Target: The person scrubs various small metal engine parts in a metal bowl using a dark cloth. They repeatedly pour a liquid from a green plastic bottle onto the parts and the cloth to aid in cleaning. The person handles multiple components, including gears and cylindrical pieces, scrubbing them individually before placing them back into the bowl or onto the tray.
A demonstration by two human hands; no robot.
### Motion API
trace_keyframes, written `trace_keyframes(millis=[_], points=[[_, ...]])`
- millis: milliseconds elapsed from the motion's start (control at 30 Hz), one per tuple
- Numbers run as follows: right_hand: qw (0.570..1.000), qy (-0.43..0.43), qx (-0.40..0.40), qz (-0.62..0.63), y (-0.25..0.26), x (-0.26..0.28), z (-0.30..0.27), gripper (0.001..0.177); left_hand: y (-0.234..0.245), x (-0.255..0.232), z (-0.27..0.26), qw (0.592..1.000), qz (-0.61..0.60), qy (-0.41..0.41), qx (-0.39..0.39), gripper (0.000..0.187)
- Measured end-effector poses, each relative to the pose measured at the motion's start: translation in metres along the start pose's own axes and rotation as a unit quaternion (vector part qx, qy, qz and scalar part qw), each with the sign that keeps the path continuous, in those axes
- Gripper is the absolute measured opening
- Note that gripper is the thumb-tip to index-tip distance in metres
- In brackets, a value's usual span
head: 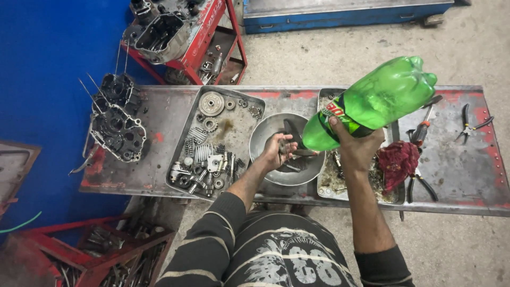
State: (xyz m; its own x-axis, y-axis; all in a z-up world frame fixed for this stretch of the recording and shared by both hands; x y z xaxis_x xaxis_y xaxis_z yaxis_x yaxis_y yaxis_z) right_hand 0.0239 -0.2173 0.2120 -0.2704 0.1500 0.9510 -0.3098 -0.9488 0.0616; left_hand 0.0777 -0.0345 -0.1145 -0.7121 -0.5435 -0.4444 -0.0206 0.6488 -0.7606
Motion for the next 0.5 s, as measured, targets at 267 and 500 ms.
trace_keyframes(millis=[267, 500], points=[[0.995, 0.045, -0.018, -0.084, 0.007, 0.014, 0.001, 0.064, -0.039, -0.017, -0.04, 0.998, 0.044, -0.033, 0.035, 0.037], [0.998, 0.045, -0.024, -0.042, 0.009, 0.017, 0.003, 0.062, -0.02, -0.01, -0.023, 0.997, 0.068, 0.037, -0.024, 0.044]])
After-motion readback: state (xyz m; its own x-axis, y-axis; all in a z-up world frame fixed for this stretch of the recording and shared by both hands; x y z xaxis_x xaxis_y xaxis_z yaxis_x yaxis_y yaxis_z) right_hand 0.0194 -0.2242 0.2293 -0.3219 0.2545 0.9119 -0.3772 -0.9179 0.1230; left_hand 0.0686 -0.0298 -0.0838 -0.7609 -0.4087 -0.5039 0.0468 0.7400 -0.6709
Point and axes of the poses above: each hand's wrist, its own z-axis towards the middle knuckle, its own y-axis out of the back of the hand, x = y × z, the point moved 6 cm from there along z, towards the middle knuckle, and after that the axes turned 14 degrees about x, right-handed, at the moved point
